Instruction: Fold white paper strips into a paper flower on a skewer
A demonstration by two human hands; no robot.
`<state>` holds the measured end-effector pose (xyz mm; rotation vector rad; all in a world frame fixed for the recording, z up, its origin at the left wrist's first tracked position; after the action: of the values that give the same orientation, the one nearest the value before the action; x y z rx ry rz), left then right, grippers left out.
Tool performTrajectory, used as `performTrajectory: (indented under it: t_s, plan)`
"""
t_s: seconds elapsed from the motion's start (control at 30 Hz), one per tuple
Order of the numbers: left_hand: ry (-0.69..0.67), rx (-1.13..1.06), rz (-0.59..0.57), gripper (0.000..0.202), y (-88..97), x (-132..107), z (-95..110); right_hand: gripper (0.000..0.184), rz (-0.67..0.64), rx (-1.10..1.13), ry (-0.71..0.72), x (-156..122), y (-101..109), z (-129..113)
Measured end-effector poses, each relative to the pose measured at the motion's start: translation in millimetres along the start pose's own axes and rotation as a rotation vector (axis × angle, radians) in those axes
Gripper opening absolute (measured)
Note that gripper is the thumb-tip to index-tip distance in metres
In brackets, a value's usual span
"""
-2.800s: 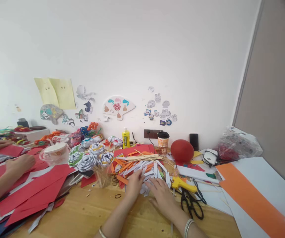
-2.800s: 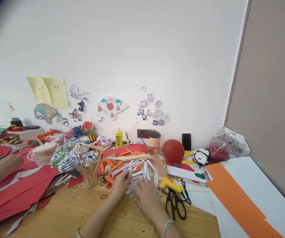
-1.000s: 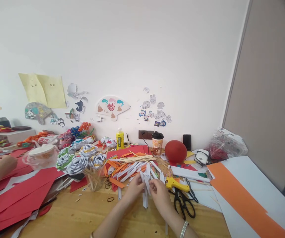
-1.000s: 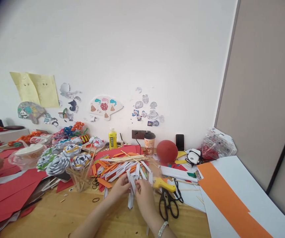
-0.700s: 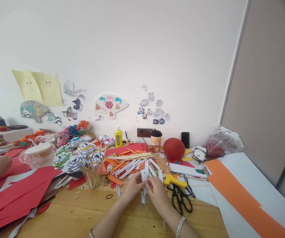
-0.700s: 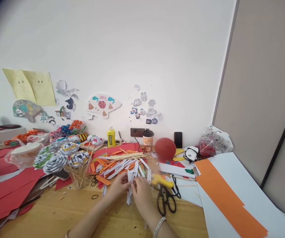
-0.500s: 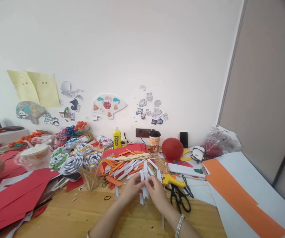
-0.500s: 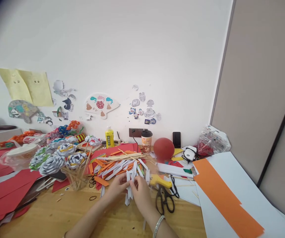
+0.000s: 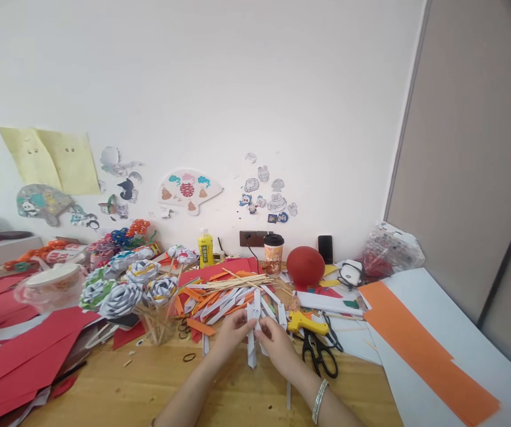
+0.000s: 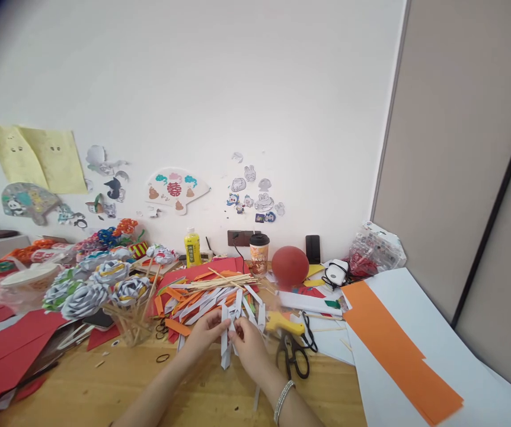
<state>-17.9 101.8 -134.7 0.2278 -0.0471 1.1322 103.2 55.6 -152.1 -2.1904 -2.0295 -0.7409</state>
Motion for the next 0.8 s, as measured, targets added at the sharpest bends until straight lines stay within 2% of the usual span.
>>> performTrajectory:
  t_s: [0.13,0.37,0.57,0.7,0.8]
  plan:
    - [0.041,-0.022,0.051,0.037,5.0,1.6,-3.9,0.010,-0.001,0.017,-0.019,0.1,-1.8,-1.6]
    - [0.123,-0.081,0.010,0.039,4.9,0.3,-4.6,0.010,-0.008,0.108,-0.067,0.3,-2.7,-3.0]
    - [0.118,-0.138,0.069,0.038,9.1,3.8,-10.1,0.011,0.066,0.036,-0.066,-1.7,-0.4,-2.0]
    - [0.102,-0.193,0.060,0.038,12.3,4.7,-10.3,0.021,0.041,0.288,-0.176,0.5,-1.3,-1.8]
    - [0.085,-0.231,0.020,0.039,10.2,1.5,-4.2,0.033,-0.018,0.490,-0.191,1.3,-2.3,-7.2]
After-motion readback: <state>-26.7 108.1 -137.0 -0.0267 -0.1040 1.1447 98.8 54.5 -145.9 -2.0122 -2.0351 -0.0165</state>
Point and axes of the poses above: each hand's wrist, its own x-axis towards the middle knuckle, its own y-axis out of the back of the hand, z = x × y, the point moved 3 cm from there along x, towards the middle knuckle, and after that the axes turned 5 degrees about x, right-handed, at the moved point
